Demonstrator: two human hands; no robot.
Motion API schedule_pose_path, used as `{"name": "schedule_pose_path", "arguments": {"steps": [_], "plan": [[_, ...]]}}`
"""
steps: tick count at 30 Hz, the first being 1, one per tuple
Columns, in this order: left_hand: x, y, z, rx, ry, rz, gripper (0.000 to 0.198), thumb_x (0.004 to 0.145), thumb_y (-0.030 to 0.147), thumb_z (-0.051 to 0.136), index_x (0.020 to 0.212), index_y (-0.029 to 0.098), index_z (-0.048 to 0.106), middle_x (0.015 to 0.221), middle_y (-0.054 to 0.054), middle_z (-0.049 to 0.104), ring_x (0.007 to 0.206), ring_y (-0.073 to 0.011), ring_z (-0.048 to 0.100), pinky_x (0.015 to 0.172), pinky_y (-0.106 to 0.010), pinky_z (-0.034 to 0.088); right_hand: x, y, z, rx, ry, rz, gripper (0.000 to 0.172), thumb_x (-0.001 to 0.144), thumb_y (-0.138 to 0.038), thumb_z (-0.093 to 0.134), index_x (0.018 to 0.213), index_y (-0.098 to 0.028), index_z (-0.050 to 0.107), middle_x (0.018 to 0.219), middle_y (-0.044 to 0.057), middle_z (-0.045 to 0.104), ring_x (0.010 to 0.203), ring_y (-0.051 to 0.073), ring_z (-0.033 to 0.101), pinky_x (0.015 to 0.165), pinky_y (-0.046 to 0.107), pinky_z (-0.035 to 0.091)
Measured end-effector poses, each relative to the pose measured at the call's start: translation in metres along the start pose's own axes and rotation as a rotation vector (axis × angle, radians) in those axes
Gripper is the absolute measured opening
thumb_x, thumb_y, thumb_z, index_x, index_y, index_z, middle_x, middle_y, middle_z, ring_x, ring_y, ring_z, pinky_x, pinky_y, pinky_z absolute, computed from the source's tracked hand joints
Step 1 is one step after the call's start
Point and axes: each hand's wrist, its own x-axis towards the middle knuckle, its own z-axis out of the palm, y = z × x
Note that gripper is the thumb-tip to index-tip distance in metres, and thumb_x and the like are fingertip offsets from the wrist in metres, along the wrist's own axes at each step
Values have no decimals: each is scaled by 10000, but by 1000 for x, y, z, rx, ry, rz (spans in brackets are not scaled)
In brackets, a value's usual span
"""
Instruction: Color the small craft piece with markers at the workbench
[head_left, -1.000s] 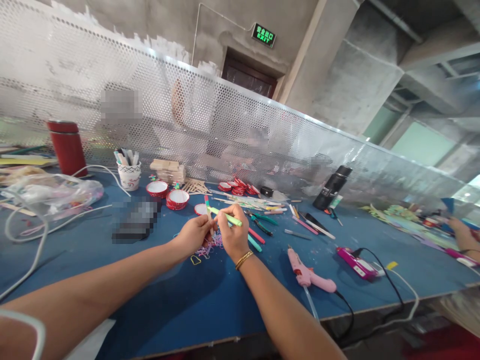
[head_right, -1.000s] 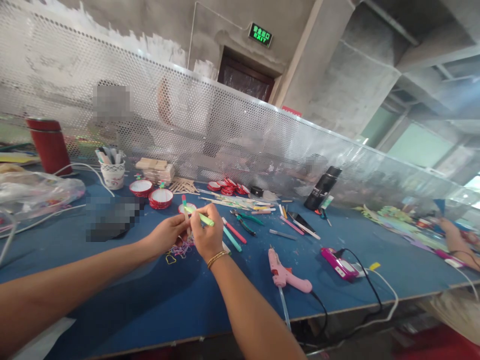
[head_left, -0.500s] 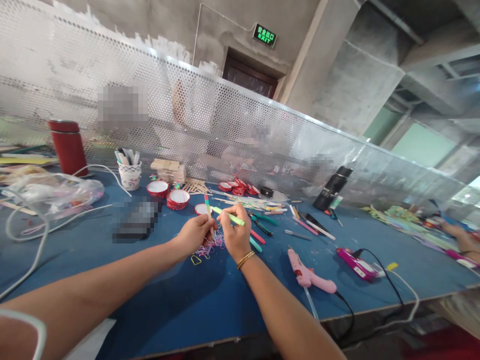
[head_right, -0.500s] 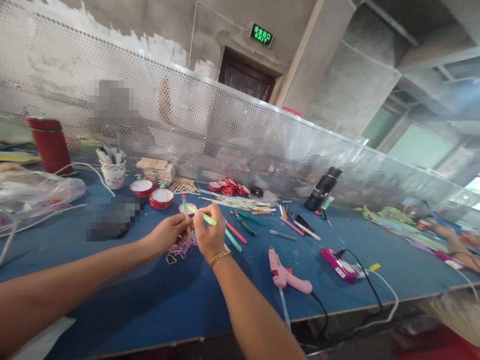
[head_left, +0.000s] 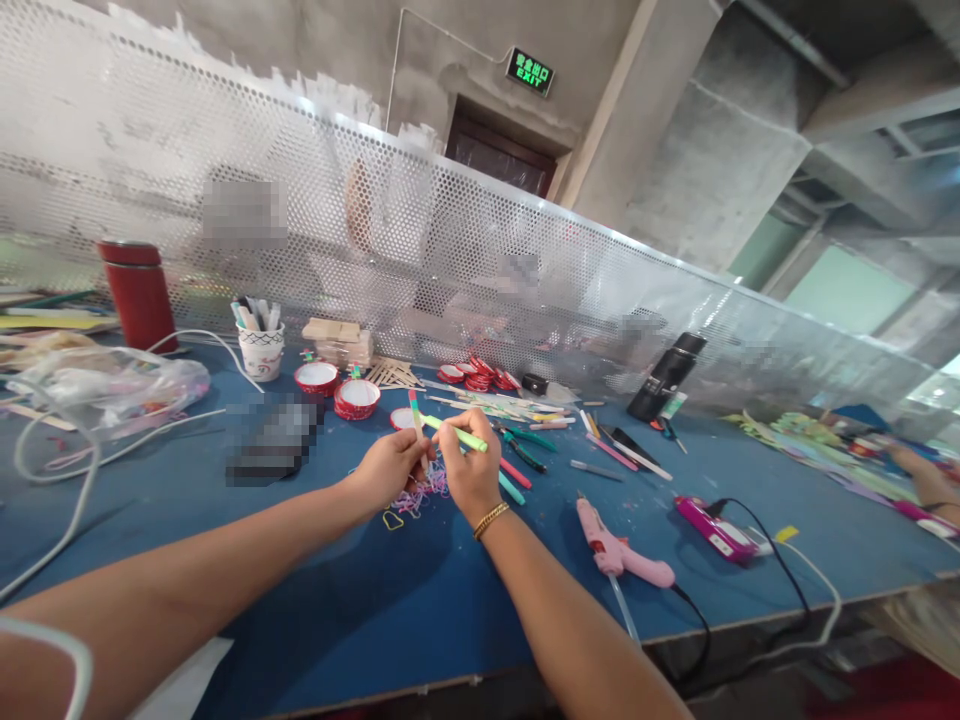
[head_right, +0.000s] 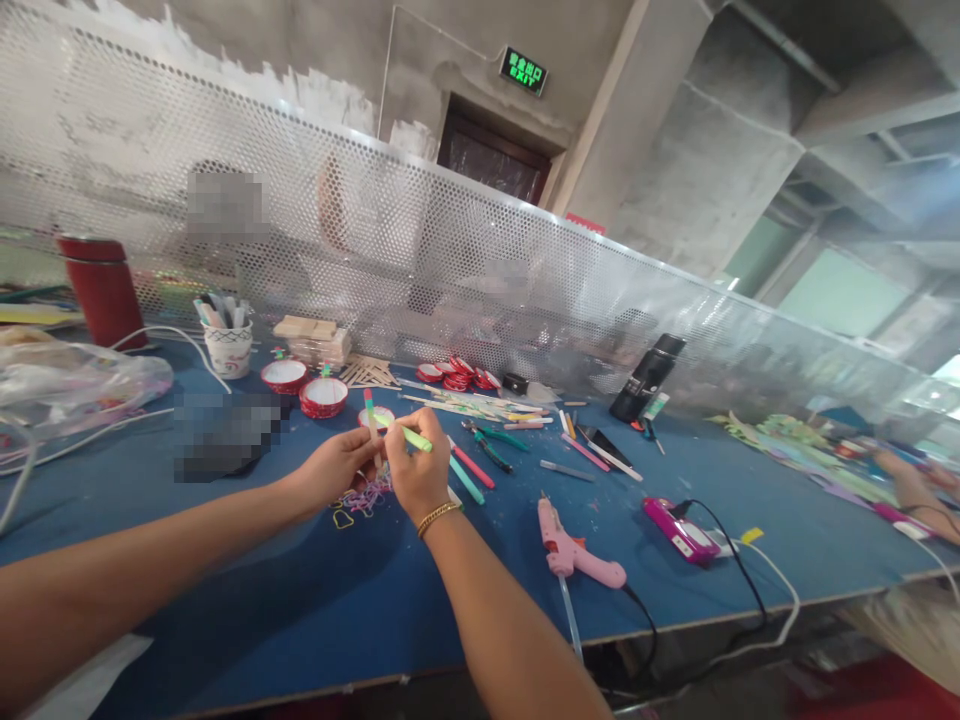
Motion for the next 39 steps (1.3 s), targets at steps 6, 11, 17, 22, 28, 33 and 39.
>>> {"name": "schedule_pose_path", "arguments": {"steps": [6, 11, 17, 22, 28, 33, 39], "plan": [[0, 0, 0, -3, -5, 2, 314, 764, 464, 604, 671, 172, 535, 523, 33, 492, 424, -80, 443, 403, -194, 353, -1, 2, 0, 24, -15, -5, 147, 877, -301, 507, 770, -201, 518, 692, -10, 589, 631, 136, 543, 641, 269, 446], [-1, 2, 0, 13, 3, -5, 327, 759, 471, 604, 660, 167, 536, 491, 39, 477, 421, -79, 437, 400, -185, 342, -1, 2, 0, 16, 10, -27, 156, 875, -291, 512, 750, -199, 517, 696, -10, 587, 653, 139, 558, 666, 274, 450], [-3, 4, 1, -4, 11, 1, 330, 753, 474, 606, 654, 171, 524, 505, 39, 483, 429, -81, 440, 401, -187, 346, -1, 3, 0, 25, -21, -19, 133, 868, -273, 521, 757, -199, 522, 681, -17, 585, 636, 135, 556, 647, 266, 445], [-4, 4, 2, -16, 18, -3, 343, 738, 487, 627, 652, 169, 530, 495, 40, 482, 428, -79, 438, 404, -184, 339, -1, 1, 0, 11, 5, -22, 137, 863, -267, 516, 743, -201, 518, 678, -18, 585, 642, 136, 556, 641, 263, 443], [-5, 6, 1, -2, 6, -8, 308, 776, 451, 589, 673, 165, 535, 489, 41, 477, 422, -77, 427, 408, -186, 338, 0, 2, 0, -5, 22, -23, 134, 852, -260, 520, 731, -202, 514, 676, -19, 575, 642, 137, 547, 649, 267, 440], [-6, 9, 2, -15, -1, -7, 295, 779, 435, 584, 675, 164, 533, 512, 40, 481, 450, -79, 441, 423, -185, 349, 1, 0, -1, 41, -5, -31, 126, 848, -253, 515, 734, -201, 520, 672, -21, 566, 626, 135, 542, 637, 267, 439], [-5, 8, 1, -7, -1, -7, 304, 780, 443, 583, 665, 167, 526, 484, 38, 475, 436, -80, 430, 420, -187, 342, 0, 1, -1, 20, 10, -18, 125, 848, -256, 519, 735, -203, 521, 679, -17, 572, 646, 141, 544, 652, 272, 438]]}}
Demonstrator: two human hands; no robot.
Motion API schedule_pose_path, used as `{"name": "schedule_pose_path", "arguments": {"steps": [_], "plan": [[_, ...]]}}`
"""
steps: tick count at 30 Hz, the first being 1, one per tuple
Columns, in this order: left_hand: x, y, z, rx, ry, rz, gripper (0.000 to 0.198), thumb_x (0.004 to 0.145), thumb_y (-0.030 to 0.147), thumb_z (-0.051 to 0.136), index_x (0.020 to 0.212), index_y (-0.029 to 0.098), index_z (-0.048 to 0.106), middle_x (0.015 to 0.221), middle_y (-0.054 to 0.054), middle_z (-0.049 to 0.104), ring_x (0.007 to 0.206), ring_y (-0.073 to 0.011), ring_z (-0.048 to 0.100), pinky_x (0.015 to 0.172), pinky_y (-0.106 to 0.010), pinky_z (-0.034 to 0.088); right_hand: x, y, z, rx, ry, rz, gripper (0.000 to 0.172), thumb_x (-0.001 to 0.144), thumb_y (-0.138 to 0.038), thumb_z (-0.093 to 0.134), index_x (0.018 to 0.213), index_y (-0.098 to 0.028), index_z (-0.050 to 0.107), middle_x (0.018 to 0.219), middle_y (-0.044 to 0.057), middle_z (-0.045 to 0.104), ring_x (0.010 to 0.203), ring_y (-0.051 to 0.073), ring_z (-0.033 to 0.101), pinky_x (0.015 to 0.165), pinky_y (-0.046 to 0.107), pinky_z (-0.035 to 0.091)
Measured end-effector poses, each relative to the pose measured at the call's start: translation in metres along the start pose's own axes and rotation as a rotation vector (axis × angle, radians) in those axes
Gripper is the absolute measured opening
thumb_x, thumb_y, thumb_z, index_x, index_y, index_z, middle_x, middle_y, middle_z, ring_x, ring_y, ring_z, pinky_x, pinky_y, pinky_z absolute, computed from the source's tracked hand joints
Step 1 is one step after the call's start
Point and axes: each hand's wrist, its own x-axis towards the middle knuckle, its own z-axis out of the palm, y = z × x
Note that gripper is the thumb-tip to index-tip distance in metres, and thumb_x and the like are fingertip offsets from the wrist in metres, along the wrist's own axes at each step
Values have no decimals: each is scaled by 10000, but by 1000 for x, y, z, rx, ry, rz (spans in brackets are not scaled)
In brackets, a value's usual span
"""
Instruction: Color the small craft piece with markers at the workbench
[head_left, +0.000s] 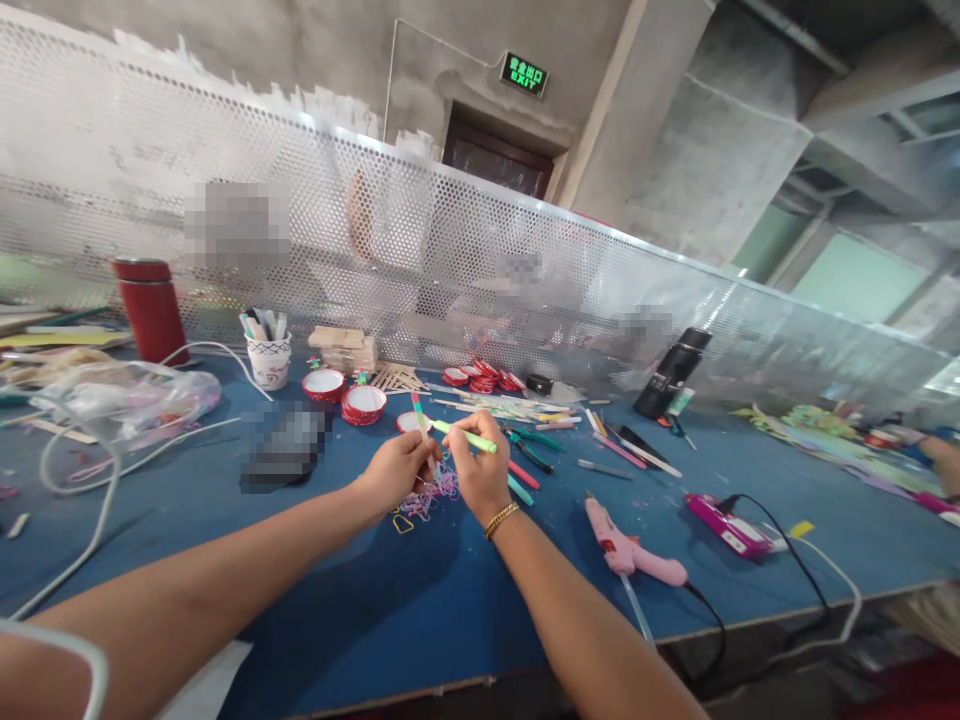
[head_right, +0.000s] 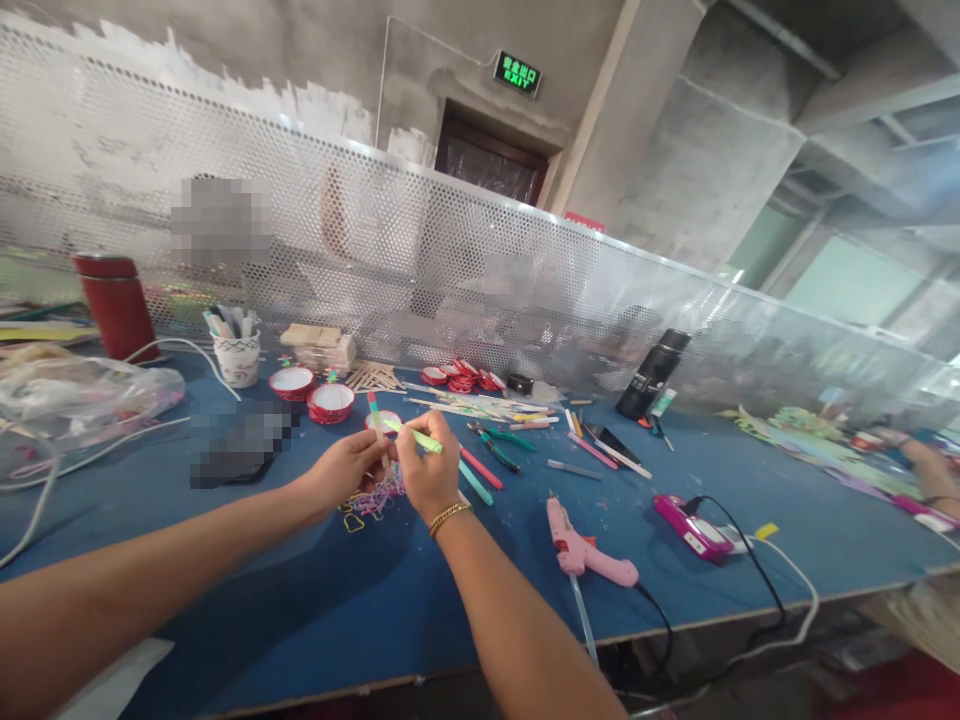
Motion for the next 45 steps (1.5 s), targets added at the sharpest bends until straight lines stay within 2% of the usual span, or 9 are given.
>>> {"name": "schedule_pose_path", "arguments": {"steps": [6, 11, 16, 31, 36, 42, 45], "plan": [[1, -1, 0, -21, 4, 21, 343, 740, 481, 623, 646, 168, 520, 518, 34, 487, 452, -82, 447, 419, -189, 350, -1, 0, 2, 18, -47, 5, 119, 853, -273, 519, 755, -205, 525, 682, -13, 581, 630, 142, 545, 630, 270, 438], [2, -3, -1, 0, 3, 2, 310, 772, 457, 589, 672, 169, 531, 498, 39, 482, 437, -76, 435, 420, -182, 350, 0, -1, 0, -12, 7, -6, 133, 855, -269, 512, 738, -205, 519, 682, -16, 579, 648, 140, 552, 660, 272, 447], [2, -2, -1, -4, -7, 16, 323, 762, 466, 598, 662, 169, 520, 505, 39, 481, 440, -76, 438, 419, -182, 347, 0, -1, 1, -3, -47, 0, 129, 848, -276, 517, 745, -199, 531, 681, -10, 584, 643, 140, 549, 646, 270, 445], [1, -3, -1, -4, 0, 3, 333, 765, 480, 596, 668, 169, 523, 507, 38, 483, 445, -78, 433, 423, -185, 339, 0, -2, 0, -24, -9, 0, 130, 846, -270, 521, 738, -198, 531, 689, -7, 583, 652, 145, 550, 656, 276, 441], [0, 0, 0, -21, 0, 7, 352, 747, 493, 620, 654, 168, 521, 500, 40, 472, 442, -78, 432, 418, -185, 330, -1, -1, 1, -14, -43, 5, 129, 849, -276, 523, 747, -197, 530, 689, -4, 589, 648, 145, 550, 645, 271, 438], [0, 0, 0, -22, 10, 0, 354, 745, 494, 629, 656, 167, 530, 510, 35, 485, 441, -75, 434, 422, -186, 330, -1, 0, 1, -14, -10, 1, 120, 849, -274, 516, 753, -202, 524, 688, -11, 586, 642, 140, 553, 648, 271, 449], [0, 0, -1, -28, -3, 9, 359, 753, 498, 616, 647, 170, 517, 510, 39, 473, 444, -76, 433, 421, -188, 334, -1, -1, 2, 4, -45, 0, 118, 850, -279, 517, 760, -204, 527, 690, -7, 594, 641, 142, 560, 648, 276, 456]]}}
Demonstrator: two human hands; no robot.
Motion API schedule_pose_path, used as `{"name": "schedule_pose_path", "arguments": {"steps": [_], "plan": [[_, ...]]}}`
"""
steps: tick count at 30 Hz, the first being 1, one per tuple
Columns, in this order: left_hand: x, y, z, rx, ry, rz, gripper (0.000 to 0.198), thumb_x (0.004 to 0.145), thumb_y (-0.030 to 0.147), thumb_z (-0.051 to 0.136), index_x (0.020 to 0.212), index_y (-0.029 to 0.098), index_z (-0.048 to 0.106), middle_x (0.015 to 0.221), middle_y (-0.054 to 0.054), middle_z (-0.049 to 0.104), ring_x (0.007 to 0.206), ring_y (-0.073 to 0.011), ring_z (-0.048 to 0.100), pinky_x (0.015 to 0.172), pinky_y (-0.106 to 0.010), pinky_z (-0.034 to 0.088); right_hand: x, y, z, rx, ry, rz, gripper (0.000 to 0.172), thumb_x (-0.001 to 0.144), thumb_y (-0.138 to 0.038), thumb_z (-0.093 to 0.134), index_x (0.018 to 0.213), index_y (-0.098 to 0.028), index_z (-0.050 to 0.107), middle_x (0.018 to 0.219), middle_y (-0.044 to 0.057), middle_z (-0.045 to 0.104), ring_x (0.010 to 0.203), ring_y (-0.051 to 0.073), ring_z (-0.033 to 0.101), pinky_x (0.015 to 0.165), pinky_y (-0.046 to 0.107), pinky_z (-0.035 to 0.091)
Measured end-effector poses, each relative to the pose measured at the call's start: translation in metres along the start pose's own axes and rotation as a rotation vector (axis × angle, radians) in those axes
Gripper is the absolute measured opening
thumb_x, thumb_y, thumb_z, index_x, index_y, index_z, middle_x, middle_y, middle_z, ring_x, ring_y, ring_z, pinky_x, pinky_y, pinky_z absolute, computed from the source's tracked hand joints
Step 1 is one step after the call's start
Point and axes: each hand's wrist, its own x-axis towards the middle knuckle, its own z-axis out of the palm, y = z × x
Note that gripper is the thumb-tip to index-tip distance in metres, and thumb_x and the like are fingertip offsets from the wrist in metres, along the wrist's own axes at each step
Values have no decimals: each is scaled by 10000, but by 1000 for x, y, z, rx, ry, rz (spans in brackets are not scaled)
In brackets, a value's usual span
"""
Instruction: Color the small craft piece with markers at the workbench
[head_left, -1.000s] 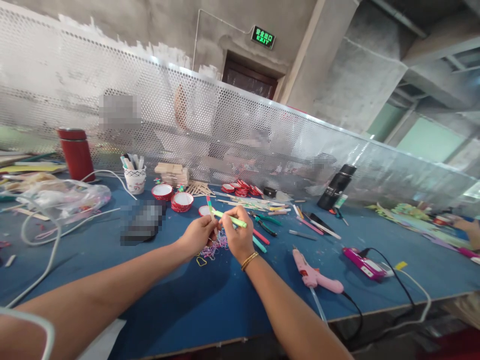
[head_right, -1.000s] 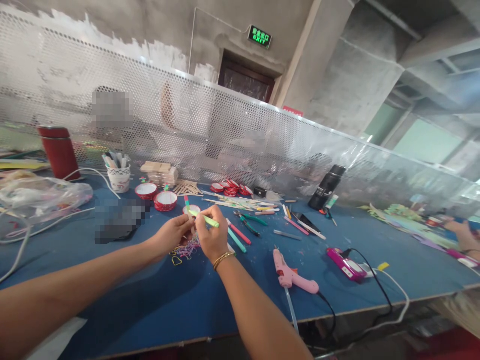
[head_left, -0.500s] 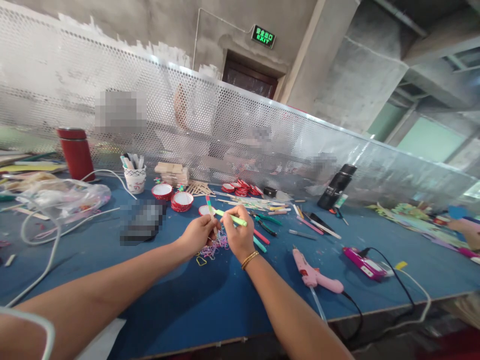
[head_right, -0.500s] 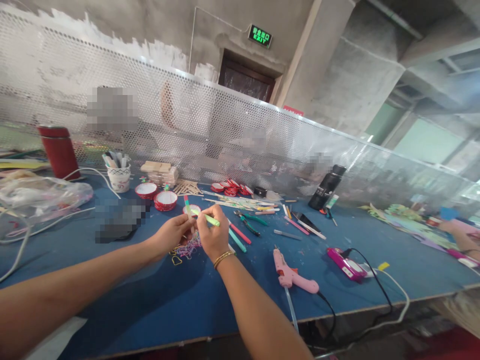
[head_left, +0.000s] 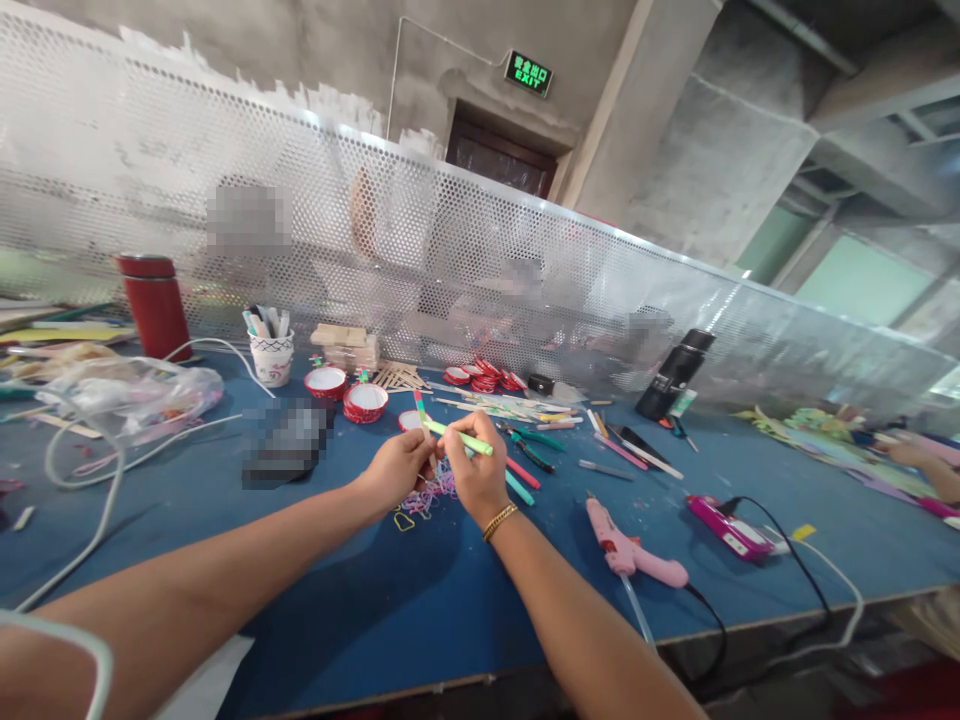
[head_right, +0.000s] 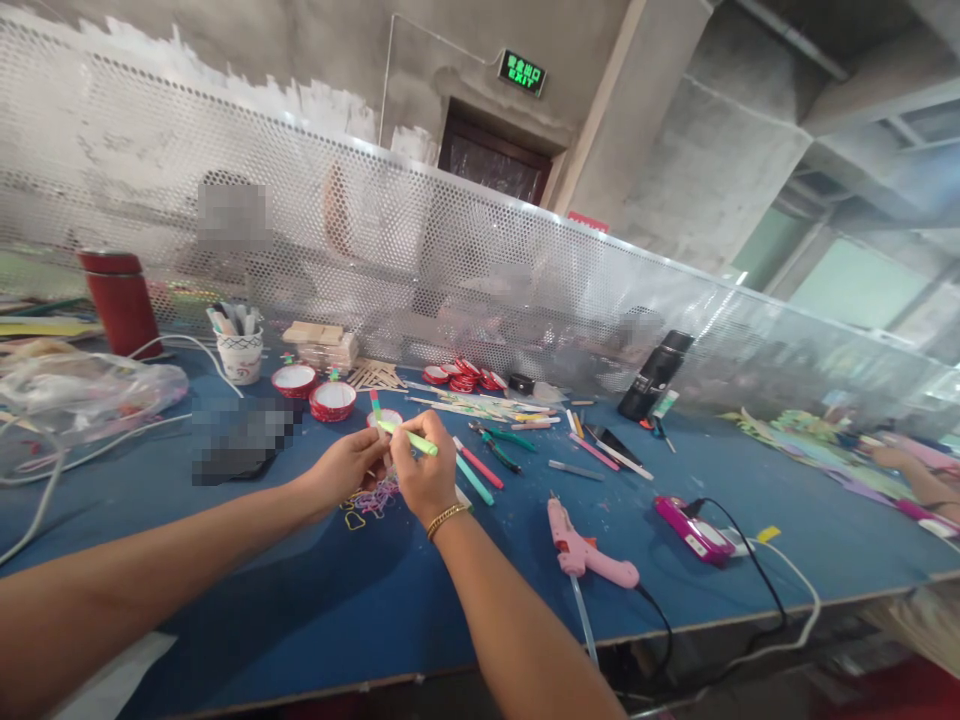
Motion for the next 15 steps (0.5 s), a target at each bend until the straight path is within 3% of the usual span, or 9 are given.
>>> {"name": "schedule_pose_path", "arguments": {"steps": [15], "plan": [[1, -1, -1, 13, 24, -2, 356, 743, 498, 624, 654, 166, 534, 518, 28, 498, 441, -79, 442, 416, -189, 340, 0, -1, 0, -42, 29, -6, 130, 852, -269, 514, 740, -203, 524, 685, -12, 582, 644, 141, 547, 647, 271, 441]]}}
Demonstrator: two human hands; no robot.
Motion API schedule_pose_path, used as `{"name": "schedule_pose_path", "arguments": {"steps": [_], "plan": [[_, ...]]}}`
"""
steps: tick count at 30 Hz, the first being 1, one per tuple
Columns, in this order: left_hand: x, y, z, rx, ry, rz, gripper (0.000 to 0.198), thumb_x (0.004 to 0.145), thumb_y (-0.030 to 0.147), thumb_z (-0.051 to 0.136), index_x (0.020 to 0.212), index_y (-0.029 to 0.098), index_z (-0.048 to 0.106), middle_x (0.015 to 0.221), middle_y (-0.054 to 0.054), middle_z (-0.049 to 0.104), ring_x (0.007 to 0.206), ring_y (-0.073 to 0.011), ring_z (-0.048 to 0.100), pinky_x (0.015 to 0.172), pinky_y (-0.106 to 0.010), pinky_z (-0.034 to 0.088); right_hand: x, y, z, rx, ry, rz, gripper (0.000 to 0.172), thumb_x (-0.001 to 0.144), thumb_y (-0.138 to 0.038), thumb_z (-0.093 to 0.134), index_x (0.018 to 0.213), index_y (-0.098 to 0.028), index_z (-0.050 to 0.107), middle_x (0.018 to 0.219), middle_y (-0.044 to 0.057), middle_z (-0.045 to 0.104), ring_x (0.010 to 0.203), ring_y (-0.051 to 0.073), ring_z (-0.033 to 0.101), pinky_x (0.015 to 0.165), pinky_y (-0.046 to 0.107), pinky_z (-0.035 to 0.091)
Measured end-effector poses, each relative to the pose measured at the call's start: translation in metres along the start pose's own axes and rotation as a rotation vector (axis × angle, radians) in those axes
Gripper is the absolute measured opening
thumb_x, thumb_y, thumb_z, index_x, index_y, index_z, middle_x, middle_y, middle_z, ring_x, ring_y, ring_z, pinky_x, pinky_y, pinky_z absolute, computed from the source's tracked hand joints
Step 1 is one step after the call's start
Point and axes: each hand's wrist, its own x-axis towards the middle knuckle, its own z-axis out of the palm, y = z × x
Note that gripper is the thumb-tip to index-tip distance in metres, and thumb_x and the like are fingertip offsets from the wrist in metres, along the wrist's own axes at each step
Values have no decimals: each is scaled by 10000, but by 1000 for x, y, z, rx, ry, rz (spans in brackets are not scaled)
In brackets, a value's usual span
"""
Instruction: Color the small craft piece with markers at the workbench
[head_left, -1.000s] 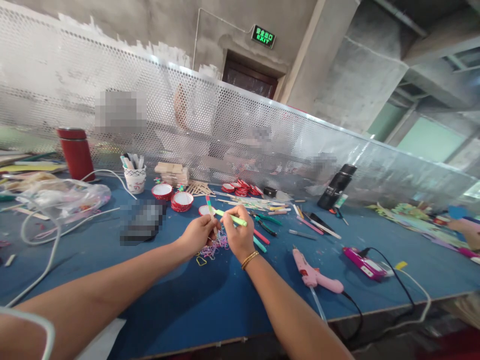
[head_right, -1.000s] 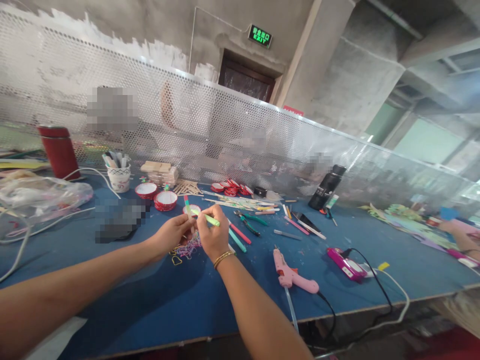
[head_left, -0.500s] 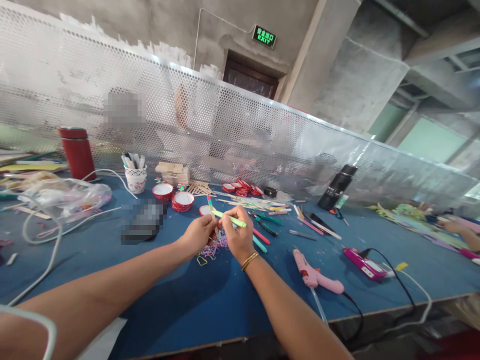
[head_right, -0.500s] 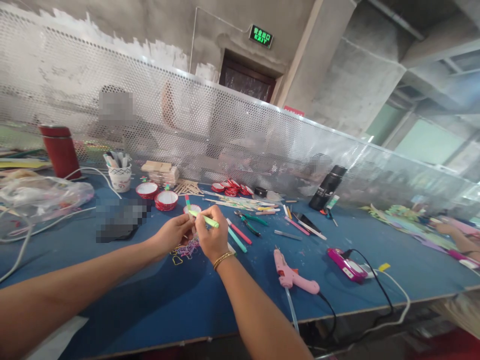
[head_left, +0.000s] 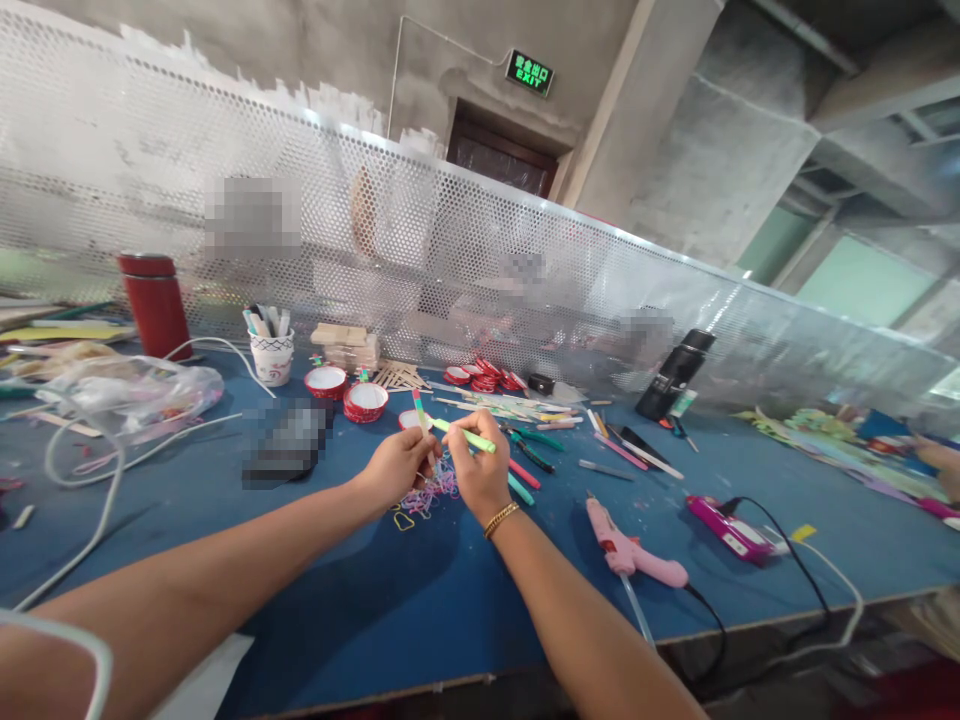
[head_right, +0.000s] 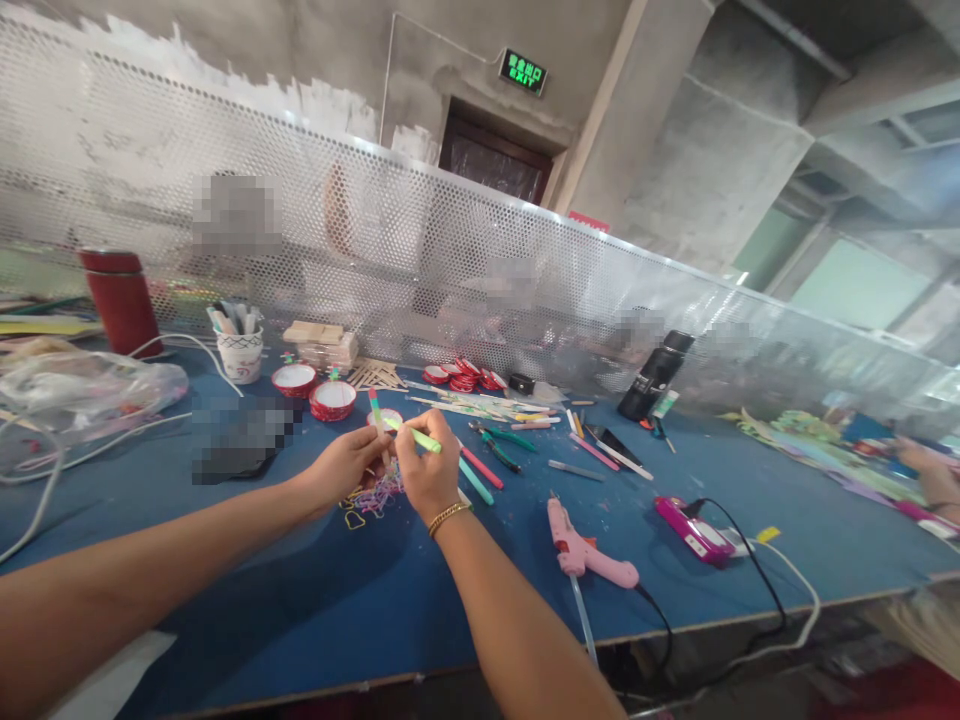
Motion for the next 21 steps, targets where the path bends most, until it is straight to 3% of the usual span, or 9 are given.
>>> {"name": "schedule_pose_path", "arguments": {"steps": [21], "plan": [[0, 1, -1, 23, -1, -5, 321, 773, 469, 593, 676, 169, 533, 502, 33, 494, 421, -78, 439, 412, -186, 341, 0, 1, 0, 2, -18, -3, 130, 856, -272, 510, 747, -203, 523, 692, -7, 587, 650, 144, 548, 649, 272, 438]]}}
